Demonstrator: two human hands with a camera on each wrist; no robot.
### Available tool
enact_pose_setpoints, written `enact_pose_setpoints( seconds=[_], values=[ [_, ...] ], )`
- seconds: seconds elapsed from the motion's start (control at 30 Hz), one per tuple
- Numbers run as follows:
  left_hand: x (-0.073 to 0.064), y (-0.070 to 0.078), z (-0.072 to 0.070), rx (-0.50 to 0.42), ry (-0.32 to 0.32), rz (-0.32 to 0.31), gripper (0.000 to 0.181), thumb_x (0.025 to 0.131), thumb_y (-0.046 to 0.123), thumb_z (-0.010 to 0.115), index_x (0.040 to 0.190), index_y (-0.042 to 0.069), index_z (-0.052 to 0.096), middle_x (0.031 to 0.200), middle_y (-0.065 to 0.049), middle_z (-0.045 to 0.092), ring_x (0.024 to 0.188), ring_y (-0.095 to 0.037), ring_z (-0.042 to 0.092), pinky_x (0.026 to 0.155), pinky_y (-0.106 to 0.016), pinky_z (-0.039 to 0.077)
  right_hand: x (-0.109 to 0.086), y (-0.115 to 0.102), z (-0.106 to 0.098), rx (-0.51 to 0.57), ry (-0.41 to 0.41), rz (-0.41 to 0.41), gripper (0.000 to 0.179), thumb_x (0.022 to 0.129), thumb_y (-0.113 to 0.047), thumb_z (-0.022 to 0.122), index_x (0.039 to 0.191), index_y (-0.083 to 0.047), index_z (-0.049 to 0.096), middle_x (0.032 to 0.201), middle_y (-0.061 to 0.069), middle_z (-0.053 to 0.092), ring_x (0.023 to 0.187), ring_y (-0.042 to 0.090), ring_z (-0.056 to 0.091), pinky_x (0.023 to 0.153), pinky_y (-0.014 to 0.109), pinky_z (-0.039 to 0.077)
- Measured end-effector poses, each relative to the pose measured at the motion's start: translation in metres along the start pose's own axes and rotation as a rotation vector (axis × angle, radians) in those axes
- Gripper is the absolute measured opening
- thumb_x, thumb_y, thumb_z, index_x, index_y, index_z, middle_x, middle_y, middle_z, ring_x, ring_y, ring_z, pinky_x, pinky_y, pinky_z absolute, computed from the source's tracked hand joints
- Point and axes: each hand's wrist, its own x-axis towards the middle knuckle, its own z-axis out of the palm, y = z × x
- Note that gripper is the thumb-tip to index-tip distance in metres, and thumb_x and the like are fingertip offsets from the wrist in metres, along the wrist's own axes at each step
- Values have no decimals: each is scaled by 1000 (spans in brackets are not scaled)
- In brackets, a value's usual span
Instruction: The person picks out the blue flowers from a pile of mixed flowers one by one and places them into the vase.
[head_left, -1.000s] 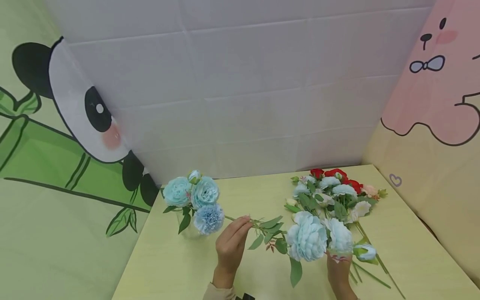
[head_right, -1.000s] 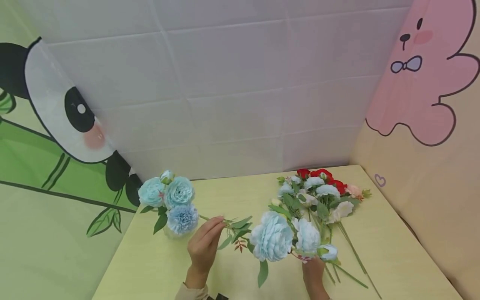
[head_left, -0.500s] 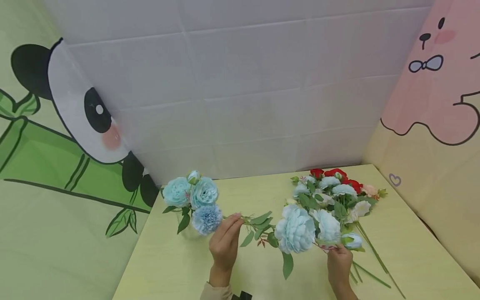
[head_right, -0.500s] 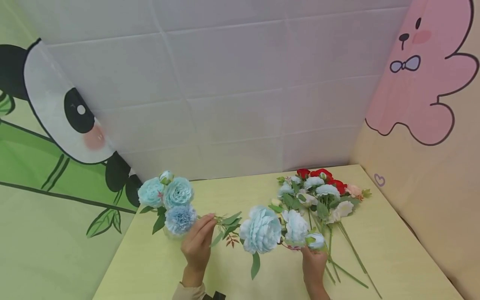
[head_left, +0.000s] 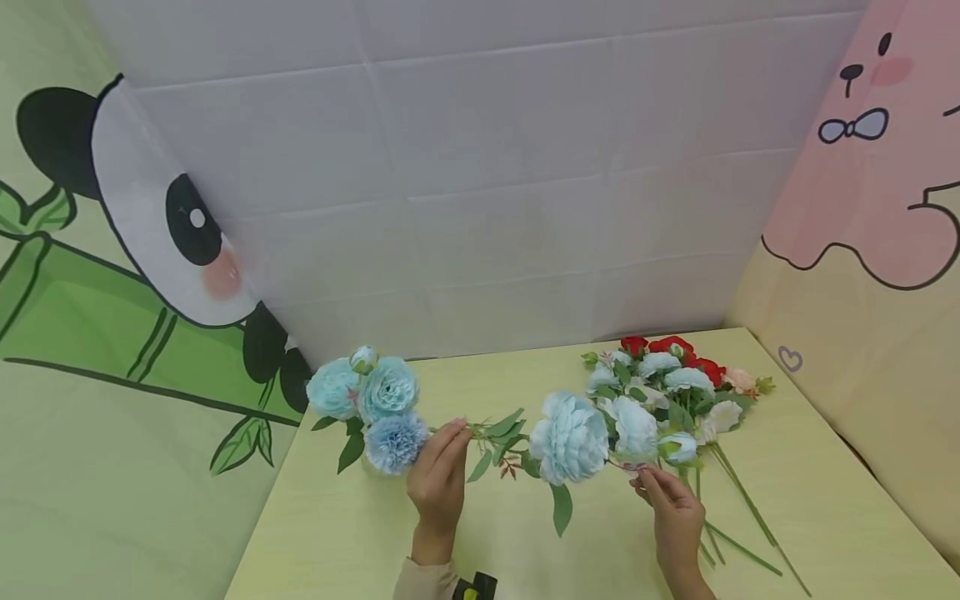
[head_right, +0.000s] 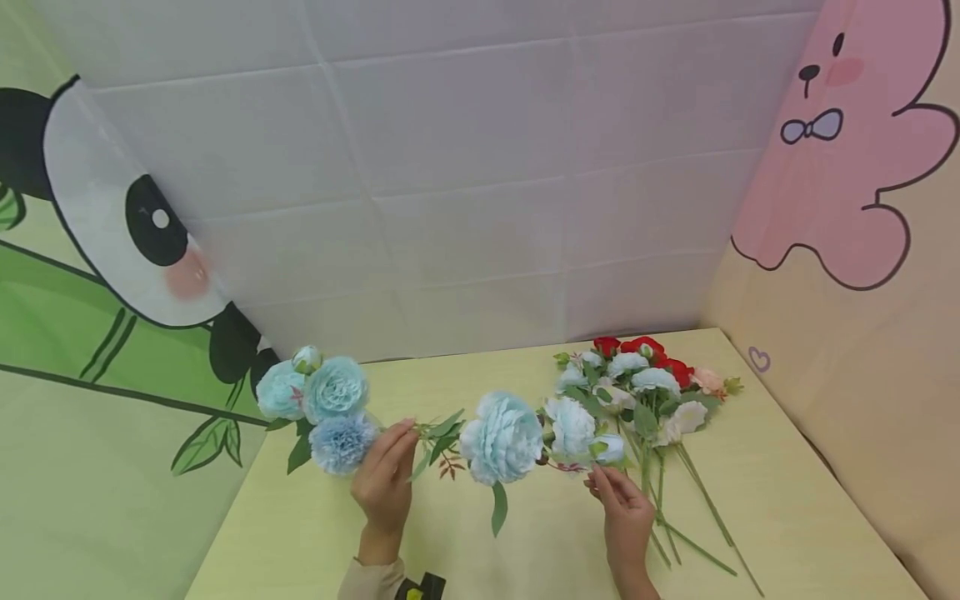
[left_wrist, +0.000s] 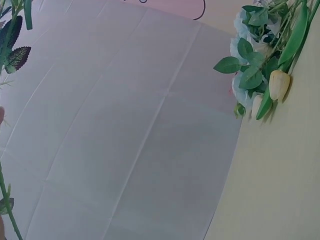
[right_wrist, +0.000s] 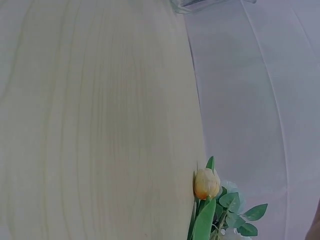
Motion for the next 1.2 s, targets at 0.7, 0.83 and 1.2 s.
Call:
enact_pose_setpoints(
  seconds=[0.7, 0.83, 1.2],
  values=[
    [14, -21, 11, 148, 146, -254, 10, 72, -9, 70, 81, -6, 70, 84, -20, 69, 76, -32, 66, 82, -16, 50, 31, 83, -43, -110, 11, 16, 33, 82, -16, 68, 105, 8, 63, 93, 23, 67, 74, 18, 69, 67, 28, 55],
    [24, -24, 13, 135, 185, -314, 17, 70, -14, 69, 85, -7, 70, 86, -22, 69, 79, -32, 66, 82, -17, 51, 31, 82, -43, -110, 6, 8, 32, 82, -15, 68, 104, 8, 64, 93, 23, 67, 74, 17, 69, 67, 28, 55],
    [44, -36, 15, 172, 194, -387, 22, 72, -13, 68, 91, -3, 71, 87, -19, 70, 92, -10, 67, 82, -18, 51, 30, 85, -46, -94, -11, -13, 32, 83, -13, 67, 105, 8, 63, 91, 20, 68, 73, 17, 69, 67, 28, 55]
  ],
)
